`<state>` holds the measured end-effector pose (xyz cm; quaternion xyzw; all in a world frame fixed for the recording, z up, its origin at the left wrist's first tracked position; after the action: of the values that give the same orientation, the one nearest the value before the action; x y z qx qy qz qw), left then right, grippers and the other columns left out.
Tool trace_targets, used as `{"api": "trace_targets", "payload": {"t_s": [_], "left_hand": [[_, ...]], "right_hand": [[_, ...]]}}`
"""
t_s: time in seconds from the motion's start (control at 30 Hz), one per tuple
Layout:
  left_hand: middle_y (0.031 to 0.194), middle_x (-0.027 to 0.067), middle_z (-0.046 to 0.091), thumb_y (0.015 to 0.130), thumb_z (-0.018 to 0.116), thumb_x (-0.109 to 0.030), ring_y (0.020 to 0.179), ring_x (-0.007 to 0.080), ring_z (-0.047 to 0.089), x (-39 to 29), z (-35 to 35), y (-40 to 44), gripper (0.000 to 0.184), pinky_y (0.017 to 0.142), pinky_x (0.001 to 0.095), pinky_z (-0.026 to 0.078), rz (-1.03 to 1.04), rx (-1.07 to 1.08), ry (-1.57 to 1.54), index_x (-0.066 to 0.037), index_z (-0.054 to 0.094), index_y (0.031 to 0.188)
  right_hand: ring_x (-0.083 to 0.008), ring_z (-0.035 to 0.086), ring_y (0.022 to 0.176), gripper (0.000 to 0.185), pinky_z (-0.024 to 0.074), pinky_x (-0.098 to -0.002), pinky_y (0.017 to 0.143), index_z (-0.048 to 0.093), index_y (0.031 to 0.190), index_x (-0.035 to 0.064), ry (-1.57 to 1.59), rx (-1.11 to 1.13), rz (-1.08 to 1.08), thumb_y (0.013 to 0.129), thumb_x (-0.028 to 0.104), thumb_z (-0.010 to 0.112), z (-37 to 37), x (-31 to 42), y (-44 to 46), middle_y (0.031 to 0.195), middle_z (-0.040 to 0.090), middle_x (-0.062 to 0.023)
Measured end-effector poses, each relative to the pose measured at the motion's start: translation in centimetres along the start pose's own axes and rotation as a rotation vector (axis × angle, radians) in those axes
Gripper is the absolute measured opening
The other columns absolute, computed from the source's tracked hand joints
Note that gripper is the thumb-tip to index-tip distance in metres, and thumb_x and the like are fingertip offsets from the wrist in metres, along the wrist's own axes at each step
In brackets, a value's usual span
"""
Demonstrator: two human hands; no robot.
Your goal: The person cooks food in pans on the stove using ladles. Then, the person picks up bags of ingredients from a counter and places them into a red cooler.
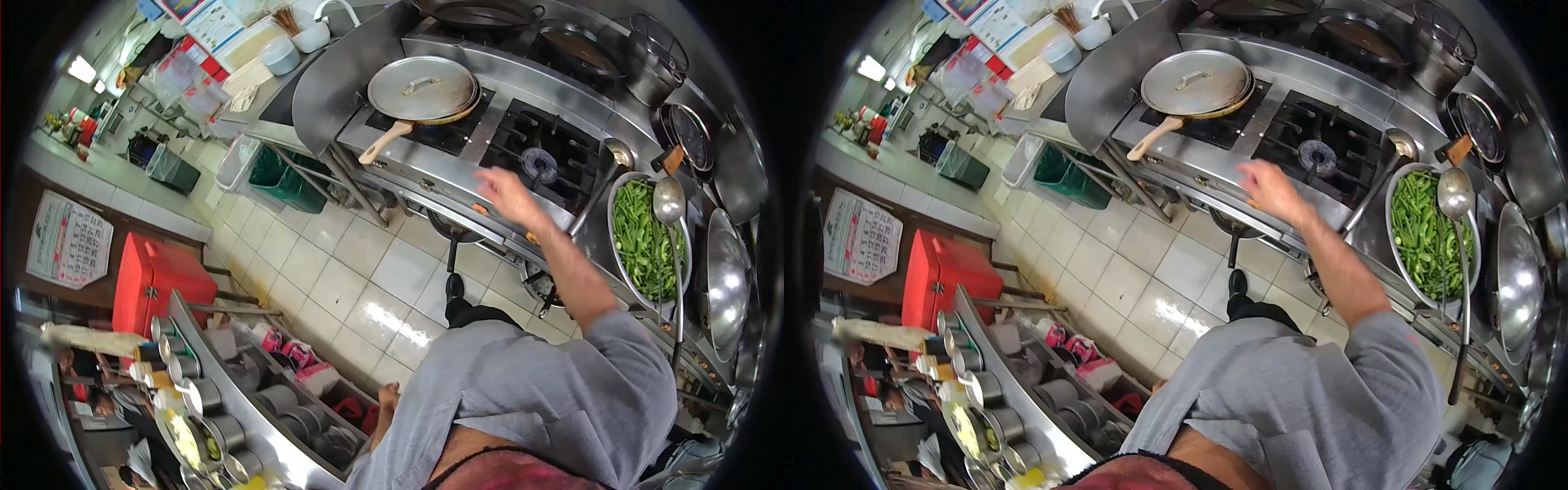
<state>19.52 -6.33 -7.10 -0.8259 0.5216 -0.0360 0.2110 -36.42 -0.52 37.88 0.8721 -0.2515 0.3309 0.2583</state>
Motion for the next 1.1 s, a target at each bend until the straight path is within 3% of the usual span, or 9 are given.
{"api": "trace_targets", "payload": {"t_s": [0.33,0.4,0.7,0.8,0.87,0.9,0.93,1.03,1.1], "left_hand": [[0.072,0.0022,0.059,0.086,0.058,-0.03,0.058,0.0123,0.056,8.5,-14.8,11.3,0.03,0.048,0.0255,0.042,-0.7,-0.172,-1.229,-0.004,0.059,0.102],[0.073,0.0015,0.059,0.086,0.058,-0.03,0.058,0.0118,0.056,9.7,-18.3,14.9,0.031,0.048,0.0252,0.042,-0.785,-0.247,-1.378,-0.004,0.059,0.104],[0.075,0.0075,0.059,0.086,0.053,-0.034,0.066,0.021,0.057,18.3,-19.8,25.5,0.032,0.053,0.0341,0.043,-0.505,-0.038,-1.21,-0.003,0.054,0.095],[0.064,0.0148,0.055,0.085,0.047,-0.032,0.065,0.0332,0.055,23.1,-18.3,29.9,0.029,0.056,0.0429,0.042,-0.056,0.03,-1.095,-0.007,0.053,0.073],[0.064,0.0169,0.053,0.079,0.05,-0.026,0.066,0.0375,0.053,23.3,-21.1,31.0,0.02,0.057,0.0449,0.041,0.37,0.068,-0.369,-0.008,0.049,0.07],[0.072,0.0151,0.058,0.074,0.055,-0.023,0.068,0.037,0.055,26.0,-20.1,33.0,0.019,0.058,0.0449,0.043,0.219,0.189,-0.132,-0.006,0.056,0.081],[0.074,0.0101,0.059,0.077,0.057,-0.023,0.063,0.031,0.057,25.5,-24.2,33.1,0.023,0.051,0.0397,0.045,0.497,-0.097,-0.218,-0.004,0.058,0.09],[0.076,0.0043,0.058,0.083,0.056,-0.029,0.061,0.0188,0.056,32.5,-26.0,38.3,0.031,0.046,0.0294,0.042,-0.44,0.228,-0.968,-0.005,0.057,0.102],[0.08,0.0037,0.058,0.085,0.056,-0.03,0.062,0.0145,0.056,31.5,-29.6,40.9,0.035,0.045,0.0263,0.041,-0.5,0.136,-1.099,-0.003,0.056,0.108]], "right_hand": [[-0.034,0.051,0.104,0.031,0.0416,-0.0382,0.093,0.056,0.109,-0.0003,-0.452,-0.119,-0.126,0.082,0.003,0.044,4.4,-8.0,28.8,0.108,0.055,-0.0187],[-0.032,0.047,0.112,0.035,0.038,-0.04,0.097,0.053,0.115,0.0032,-0.61,0.138,-0.063,0.081,0.004,0.044,6.9,-8.1,32.2,0.117,0.051,-0.0147],[-0.0255,0.048,0.111,0.024,0.0396,-0.047,0.089,0.062,0.101,0.0123,-0.845,0.357,0.093,0.08,0.009,0.05,10.2,-12.6,37.2,0.109,0.056,-0.0062],[-0.0243,0.049,0.11,0.018,0.0413,-0.0449,0.085,0.064,0.093,0.015,-0.875,0.328,0.14,0.08,0.013,0.052,8.5,-13.7,36.4,0.105,0.058,-0.0037],[-0.0242,0.048,0.111,0.019,0.0409,-0.0451,0.087,0.063,0.096,0.0157,-0.915,0.349,0.214,0.08,0.014,0.052,8.0,-14.3,35.9,0.107,0.057,-0.004],[-0.0241,0.048,0.112,0.021,0.0405,-0.0454,0.089,0.063,0.098,0.0164,-0.939,0.382,0.232,0.081,0.014,0.051,8.1,-14.6,35.4,0.109,0.056,-0.0043],[-0.0241,0.048,0.112,0.021,0.0405,-0.0454,0.089,0.063,0.098,0.0164,-0.941,0.379,0.269,0.081,0.014,0.051,7.7,-15.0,34.8,0.109,0.056,-0.0043],[-0.0244,0.047,0.114,0.023,0.0387,-0.0468,0.092,0.062,0.102,0.0175,-0.929,0.368,0.227,0.081,0.015,0.05,7.0,-14.8,34.1,0.112,0.055,-0.0062],[-0.0253,0.046,0.115,0.026,0.0367,-0.0486,0.095,0.06,0.106,0.0182,-0.948,0.42,0.245,0.082,0.016,0.05,6.3,-15.4,33.2,0.115,0.053,-0.0084]]}}
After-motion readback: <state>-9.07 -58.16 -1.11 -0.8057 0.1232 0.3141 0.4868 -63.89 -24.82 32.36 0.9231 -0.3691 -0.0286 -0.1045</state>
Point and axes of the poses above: each hand's wrist, its own y-axis towards the middle knuckle, its own z-axis out of the palm, x = y × z, the point moved 10 cm from there along y, towards the middle knuckle
